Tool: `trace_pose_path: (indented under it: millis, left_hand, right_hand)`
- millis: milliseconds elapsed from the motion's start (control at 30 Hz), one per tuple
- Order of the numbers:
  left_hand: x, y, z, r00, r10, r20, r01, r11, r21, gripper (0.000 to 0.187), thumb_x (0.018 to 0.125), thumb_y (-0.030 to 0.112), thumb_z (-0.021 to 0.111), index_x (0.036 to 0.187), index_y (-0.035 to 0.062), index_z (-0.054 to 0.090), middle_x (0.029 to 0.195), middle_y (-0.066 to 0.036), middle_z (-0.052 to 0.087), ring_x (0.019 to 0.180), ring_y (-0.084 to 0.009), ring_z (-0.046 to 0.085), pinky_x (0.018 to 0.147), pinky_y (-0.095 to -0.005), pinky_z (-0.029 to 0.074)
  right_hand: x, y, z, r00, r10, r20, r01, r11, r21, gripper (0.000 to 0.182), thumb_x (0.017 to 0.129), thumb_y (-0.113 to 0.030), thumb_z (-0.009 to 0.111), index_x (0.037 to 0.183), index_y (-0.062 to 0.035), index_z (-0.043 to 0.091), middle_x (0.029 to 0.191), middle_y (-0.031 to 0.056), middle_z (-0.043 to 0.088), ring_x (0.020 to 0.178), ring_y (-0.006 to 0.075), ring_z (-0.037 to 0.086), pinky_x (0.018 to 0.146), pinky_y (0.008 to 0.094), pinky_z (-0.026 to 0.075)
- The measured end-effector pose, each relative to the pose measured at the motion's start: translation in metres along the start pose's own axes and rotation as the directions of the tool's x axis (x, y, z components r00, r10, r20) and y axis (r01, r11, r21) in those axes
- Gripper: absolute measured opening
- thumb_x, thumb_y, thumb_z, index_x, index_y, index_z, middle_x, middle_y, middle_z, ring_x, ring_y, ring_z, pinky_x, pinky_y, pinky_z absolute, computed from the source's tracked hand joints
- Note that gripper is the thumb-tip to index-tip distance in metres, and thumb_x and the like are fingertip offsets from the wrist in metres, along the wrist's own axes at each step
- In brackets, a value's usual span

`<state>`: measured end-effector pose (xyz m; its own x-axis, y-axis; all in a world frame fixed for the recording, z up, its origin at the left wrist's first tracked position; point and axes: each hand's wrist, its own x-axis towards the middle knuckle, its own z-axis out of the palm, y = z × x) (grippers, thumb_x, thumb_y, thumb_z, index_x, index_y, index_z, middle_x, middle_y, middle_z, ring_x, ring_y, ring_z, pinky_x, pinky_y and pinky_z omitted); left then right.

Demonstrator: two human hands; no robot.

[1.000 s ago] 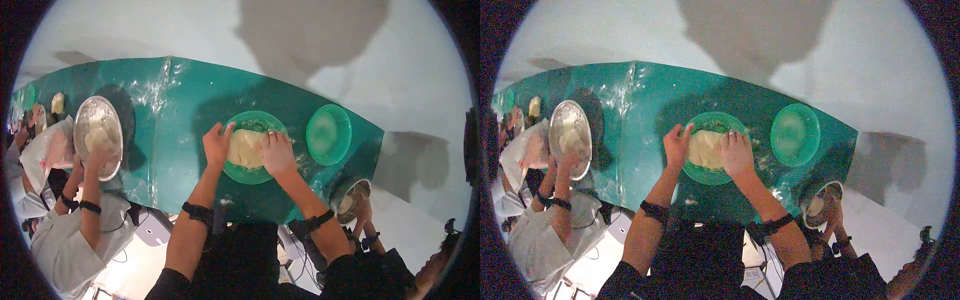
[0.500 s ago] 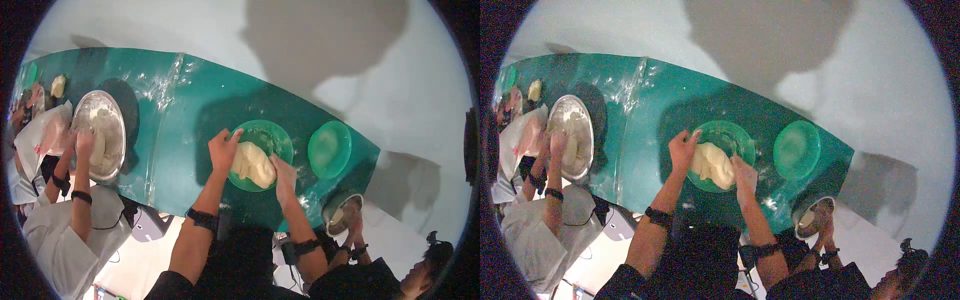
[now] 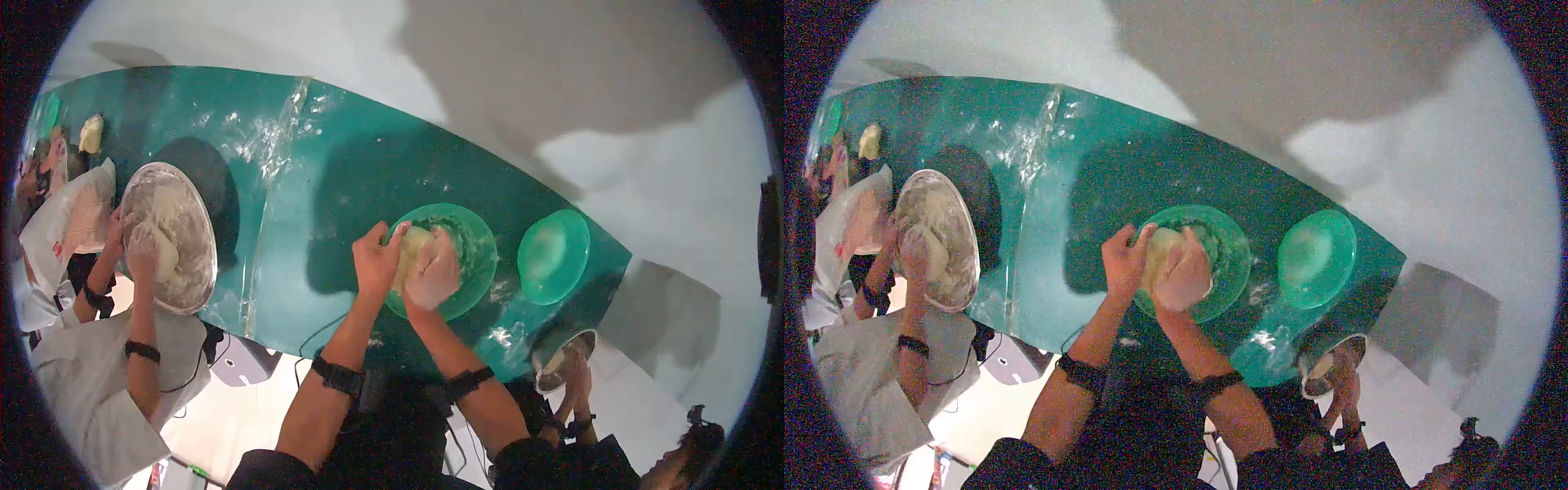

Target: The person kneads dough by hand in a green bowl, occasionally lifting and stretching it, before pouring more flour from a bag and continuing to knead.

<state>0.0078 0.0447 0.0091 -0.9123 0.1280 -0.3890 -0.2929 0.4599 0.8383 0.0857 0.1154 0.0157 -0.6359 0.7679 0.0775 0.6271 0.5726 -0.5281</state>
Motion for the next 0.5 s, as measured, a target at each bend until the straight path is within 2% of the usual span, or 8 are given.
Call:
trace_pose_path:
  millis: [33,133,233,333,367,467,500]
  left_hand:
    - [0.0,-0.001,0.001,1.0,0.019,0.006,-0.019,1.0,-0.006,0.053,0.092,0.031,0.08,0.072,-0.0031,0.045,0.064,-0.021,0.033,0.07,-0.03,0.021,0.051,-0.0421,0.031]
    - [-0.002,-0.005,0.003,0.995,0.095,-0.032,-0.096,0.995,-0.005,0.05,0.094,0.029,0.078,0.074,-0.0025,0.046,0.064,-0.022,0.035,0.072,-0.0307,0.021,0.05,-0.0423,0.032]
    - [-0.004,-0.005,0.005,0.997,0.065,-0.049,-0.063,0.997,0.036,0.049,0.093,0.029,0.078,0.074,-0.0021,0.045,0.064,-0.022,0.035,0.072,-0.03,0.021,0.05,-0.042,0.033]
    - [-0.006,-0.005,0.006,0.988,0.131,-0.088,-0.124,0.989,0.081,0.048,0.093,0.028,0.078,0.074,-0.0017,0.045,0.065,-0.022,0.035,0.073,-0.0307,0.021,0.05,-0.0422,0.033]
    - [-0.007,-0.008,0.007,0.991,0.105,-0.082,-0.099,0.993,0.067,0.047,0.094,0.027,0.077,0.074,-0.0013,0.045,0.065,-0.023,0.036,0.071,-0.0305,0.021,0.051,-0.0424,0.034]
    - [-0.01,0.003,0.004,0.989,0.107,-0.104,-0.106,0.994,0.023,0.047,0.094,0.028,0.078,0.074,-0.0011,0.047,0.065,-0.026,0.041,0.069,-0.0403,0.025,0.051,-0.0444,0.037]
    - [-0.006,0.004,0.004,0.977,0.166,-0.136,-0.159,0.985,0.064,0.047,0.094,0.029,0.078,0.074,-0.0011,0.048,0.065,-0.026,0.043,0.069,-0.0433,0.028,0.051,-0.0452,0.037]
  right_hand:
    - [0.006,0.0,0.008,0.997,-0.068,-0.035,0.064,0.993,-0.102,0.027,0.1,-0.029,0.059,0.117,-0.008,0.066,0.12,0.0166,0.07,0.106,0.0383,0.067,0.092,0.0515,0.053]
    - [0.031,0.022,0.023,0.99,-0.092,0.11,0.116,0.964,-0.24,0.022,0.098,-0.024,0.061,0.113,-0.0099,0.069,0.114,0.0151,0.071,0.102,0.036,0.068,0.091,0.0505,0.053]
    - [0.048,0.029,0.026,0.96,-0.281,0.014,0.278,0.937,-0.211,0.014,0.098,-0.022,0.061,0.101,-0.0101,0.068,0.094,0.0124,0.07,0.086,0.0354,0.068,0.078,0.0502,0.054]
    - [0.064,0.03,0.032,0.967,-0.214,-0.137,0.199,0.973,-0.118,0.015,0.099,-0.021,0.06,0.088,-0.0117,0.064,0.077,0.0106,0.064,0.07,0.0353,0.064,0.064,0.0495,0.051]
    - [0.067,0.035,0.033,0.954,-0.235,-0.184,0.207,0.965,-0.16,0.024,0.099,-0.022,0.061,0.079,-0.011,0.056,0.071,0.0099,0.06,0.06,0.0356,0.059,0.054,0.0489,0.046]
    - [0.063,0.034,0.03,0.992,-0.108,-0.06,0.095,0.979,-0.18,0.022,0.1,-0.025,0.059,0.087,-0.0083,0.064,0.077,0.0111,0.067,0.069,0.037,0.064,0.065,0.0502,0.05]
    - [0.065,0.029,0.029,0.989,-0.141,-0.036,0.136,0.984,-0.115,0.022,0.101,-0.026,0.058,0.092,-0.0072,0.066,0.083,0.0123,0.069,0.075,0.0375,0.065,0.071,0.0507,0.051]
